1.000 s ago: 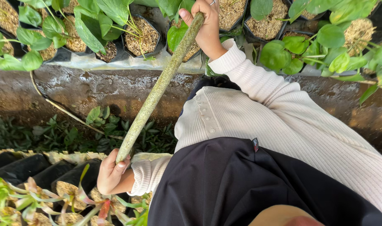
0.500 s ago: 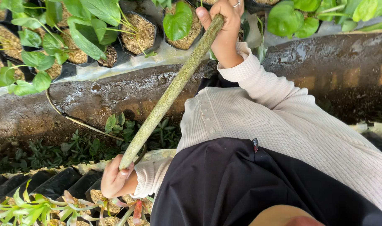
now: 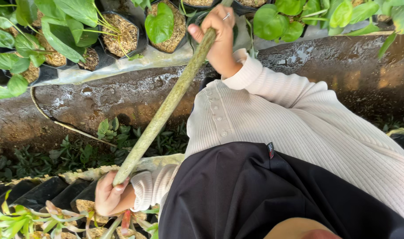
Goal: The person carries a long bamboo stake with both hands while walking along rows of potted plants in a nursery, holding it across their body and repositioning their grip as they move between benches.
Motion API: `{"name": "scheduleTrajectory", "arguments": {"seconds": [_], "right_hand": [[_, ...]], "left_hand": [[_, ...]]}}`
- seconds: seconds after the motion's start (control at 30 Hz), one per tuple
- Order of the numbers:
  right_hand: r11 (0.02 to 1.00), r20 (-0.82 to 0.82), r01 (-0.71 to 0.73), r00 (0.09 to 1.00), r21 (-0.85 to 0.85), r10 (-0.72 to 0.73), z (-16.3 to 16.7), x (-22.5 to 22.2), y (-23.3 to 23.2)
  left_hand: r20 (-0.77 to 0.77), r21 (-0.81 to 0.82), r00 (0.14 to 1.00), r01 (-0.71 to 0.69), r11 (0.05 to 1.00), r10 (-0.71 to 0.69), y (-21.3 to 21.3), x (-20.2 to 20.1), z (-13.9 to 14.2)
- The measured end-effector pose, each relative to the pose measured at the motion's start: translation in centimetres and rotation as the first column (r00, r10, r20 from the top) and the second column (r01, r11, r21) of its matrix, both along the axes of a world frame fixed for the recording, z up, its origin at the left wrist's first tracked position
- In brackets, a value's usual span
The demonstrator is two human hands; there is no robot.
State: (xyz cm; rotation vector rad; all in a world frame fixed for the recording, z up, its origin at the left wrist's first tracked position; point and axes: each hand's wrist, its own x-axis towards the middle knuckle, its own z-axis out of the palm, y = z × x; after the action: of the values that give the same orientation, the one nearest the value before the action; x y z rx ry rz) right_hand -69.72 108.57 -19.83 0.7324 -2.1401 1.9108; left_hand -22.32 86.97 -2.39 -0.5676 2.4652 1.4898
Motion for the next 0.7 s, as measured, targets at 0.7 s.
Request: {"name": "scheduleTrajectory", "arguments": {"seconds": [0.7], "right_hand": [[0.966, 0.224, -0.088, 0.964, -0.243, 0.144, -1.9, -3.1, 4.3]], "left_hand": [[0.062, 0.187, 0.994, 0.072, 0.980, -0.085, 0.5, -4.3, -1.5]]}}
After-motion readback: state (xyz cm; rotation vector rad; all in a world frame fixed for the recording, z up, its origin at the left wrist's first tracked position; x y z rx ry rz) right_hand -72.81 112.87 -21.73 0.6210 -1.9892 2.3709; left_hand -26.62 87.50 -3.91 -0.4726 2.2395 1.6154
